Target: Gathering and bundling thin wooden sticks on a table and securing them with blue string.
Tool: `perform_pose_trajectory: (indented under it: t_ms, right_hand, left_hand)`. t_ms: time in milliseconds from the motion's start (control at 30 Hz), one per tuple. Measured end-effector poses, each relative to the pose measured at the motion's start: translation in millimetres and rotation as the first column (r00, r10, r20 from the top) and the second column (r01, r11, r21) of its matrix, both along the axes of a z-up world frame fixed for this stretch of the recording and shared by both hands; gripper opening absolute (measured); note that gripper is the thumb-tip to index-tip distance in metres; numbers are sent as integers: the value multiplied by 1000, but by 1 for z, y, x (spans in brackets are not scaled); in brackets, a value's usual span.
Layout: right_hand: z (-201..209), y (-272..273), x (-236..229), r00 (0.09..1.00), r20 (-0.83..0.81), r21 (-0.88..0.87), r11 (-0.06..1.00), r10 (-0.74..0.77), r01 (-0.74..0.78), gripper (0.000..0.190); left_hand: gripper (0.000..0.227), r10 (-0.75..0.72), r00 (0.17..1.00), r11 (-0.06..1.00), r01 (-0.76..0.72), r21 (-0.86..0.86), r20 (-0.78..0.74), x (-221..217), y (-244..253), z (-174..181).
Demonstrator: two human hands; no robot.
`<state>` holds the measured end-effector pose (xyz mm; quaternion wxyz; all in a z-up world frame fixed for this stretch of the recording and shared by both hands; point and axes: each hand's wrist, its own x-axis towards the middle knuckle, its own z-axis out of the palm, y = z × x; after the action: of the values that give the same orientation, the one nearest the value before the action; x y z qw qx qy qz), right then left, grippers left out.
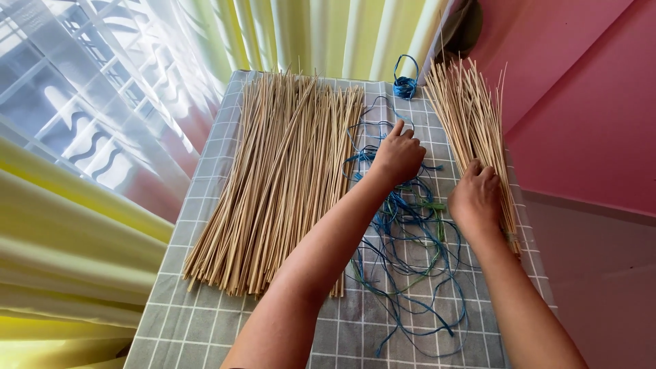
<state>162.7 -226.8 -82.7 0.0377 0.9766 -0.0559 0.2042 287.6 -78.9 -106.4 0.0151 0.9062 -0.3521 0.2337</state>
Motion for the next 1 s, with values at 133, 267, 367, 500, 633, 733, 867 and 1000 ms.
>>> perform_pose_trajectory:
  t_ms: [133,267,367,500,633,733,867,1000]
  right_hand:
    - [-10,-4,3,1000,12,-36,999,-24,25,43]
    - [-27,-12,8,997,77,-145,989,-5,16,47]
    - [-31,-17,10,998,62,-148,989,-9,19,54]
    - [-21,-16,8,999,-45,-34,999,-9,8,68]
    - [-3,-9,-14,999,-36,11,1000,-3,3,60]
    - [4,6,-37,997,-15,50,996,74,-73,49]
    - [31,57,-69,918,-82,284,892,389,-352,48]
    - [22,95,-68,785,15,241,759,620,-604,48]
  left_hand:
    - [15,-17,999,1000,16,-13,-35,-2,-1,-6]
    - [17,18,997,1000,-16,21,-78,-6,3,-10]
    - [26,-2,997,999,5,40,-73,-14,10,-5]
    - [54,-102,991,995,103,-2,-86,-40,30,16]
    - [77,-132,976,986,111,-123,-176,-64,55,29]
    - [67,2,969,991,-35,-131,-249,-71,76,14]
    - [42,89,919,984,-140,-107,-385,-98,123,25]
    - [46,105,925,990,-130,-45,-365,-133,163,49]
